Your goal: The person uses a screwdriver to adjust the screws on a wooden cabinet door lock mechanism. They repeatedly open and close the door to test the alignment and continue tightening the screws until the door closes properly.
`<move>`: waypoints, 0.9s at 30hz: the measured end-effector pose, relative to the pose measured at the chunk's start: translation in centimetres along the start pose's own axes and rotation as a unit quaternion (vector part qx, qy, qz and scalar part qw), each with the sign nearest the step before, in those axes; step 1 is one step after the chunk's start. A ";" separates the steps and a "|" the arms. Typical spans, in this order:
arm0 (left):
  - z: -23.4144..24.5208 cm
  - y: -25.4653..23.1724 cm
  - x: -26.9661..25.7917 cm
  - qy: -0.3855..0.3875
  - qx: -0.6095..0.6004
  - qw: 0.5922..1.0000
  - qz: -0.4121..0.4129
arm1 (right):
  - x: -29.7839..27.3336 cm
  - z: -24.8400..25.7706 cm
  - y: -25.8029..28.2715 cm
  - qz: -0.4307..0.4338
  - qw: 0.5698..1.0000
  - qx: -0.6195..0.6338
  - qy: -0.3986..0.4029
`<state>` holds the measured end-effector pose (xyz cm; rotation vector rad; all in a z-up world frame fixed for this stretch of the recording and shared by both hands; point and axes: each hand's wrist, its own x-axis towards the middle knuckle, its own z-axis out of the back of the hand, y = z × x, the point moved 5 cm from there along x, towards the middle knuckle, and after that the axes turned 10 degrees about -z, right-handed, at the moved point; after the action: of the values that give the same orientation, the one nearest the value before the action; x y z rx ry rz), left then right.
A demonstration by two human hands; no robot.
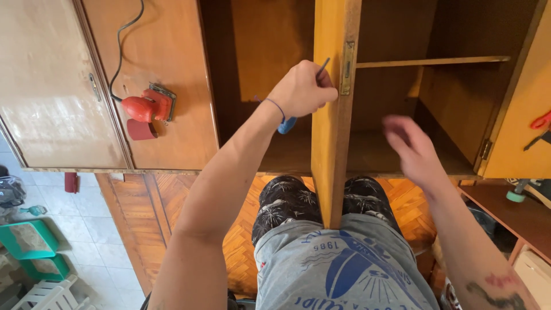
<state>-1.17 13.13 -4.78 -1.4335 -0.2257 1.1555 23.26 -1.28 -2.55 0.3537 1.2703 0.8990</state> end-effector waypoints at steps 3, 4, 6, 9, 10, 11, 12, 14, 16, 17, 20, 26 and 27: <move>-0.6 1.0 0.1 0.007 -0.143 0.987 0.075 | 2.5 -1.7 5.8 0.081 0.996 0.022 -0.001; -0.8 0.8 0.1 0.007 -0.142 0.987 0.074 | 2.9 -2.2 6.4 0.082 0.996 0.022 -0.001; -0.9 0.7 0.0 -0.004 -0.173 0.980 0.096 | 3.6 -3.4 8.2 0.142 0.989 0.015 -0.024; -1.2 1.3 0.2 -0.015 -0.192 0.977 0.094 | 4.5 -3.9 9.1 0.180 0.983 -0.004 -0.042; -1.3 1.5 -0.1 -0.017 -0.193 0.976 0.096 | 4.6 -4.1 9.0 0.180 0.983 -0.004 -0.039; -1.3 1.6 -0.1 -0.019 -0.192 0.977 0.090 | 4.7 -4.0 9.1 0.194 0.980 -0.023 -0.047; -1.4 1.5 0.0 -0.021 -0.190 0.978 0.084 | 4.9 -4.0 9.2 0.209 0.976 -0.042 -0.055; -1.5 1.1 -0.6 -0.008 -0.175 0.983 0.059 | 4.8 -4.0 8.8 0.215 0.973 -0.054 -0.058; -1.2 1.1 -1.3 -0.004 -0.155 0.987 0.030 | 5.2 -4.3 8.8 0.231 0.969 -0.063 -0.060; -0.6 0.8 -1.7 -0.073 -0.075 0.994 -0.037 | 5.1 -4.3 8.7 0.241 0.966 -0.066 -0.063; -0.3 -0.3 -3.5 -0.165 -0.010 0.974 -0.157 | 5.4 -4.3 8.6 0.260 0.960 -0.074 -0.070; -0.9 0.7 -4.1 -0.237 0.056 0.911 -0.333 | 6.1 -3.9 9.0 0.299 0.944 -0.125 -0.070; -1.0 0.3 -4.4 -0.244 0.104 0.889 -0.373 | 6.0 -3.9 9.0 0.304 0.941 -0.136 -0.065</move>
<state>-2.71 9.18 -3.09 -0.7186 -0.8955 0.8285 16.39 7.89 -1.58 0.5902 0.8998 1.5322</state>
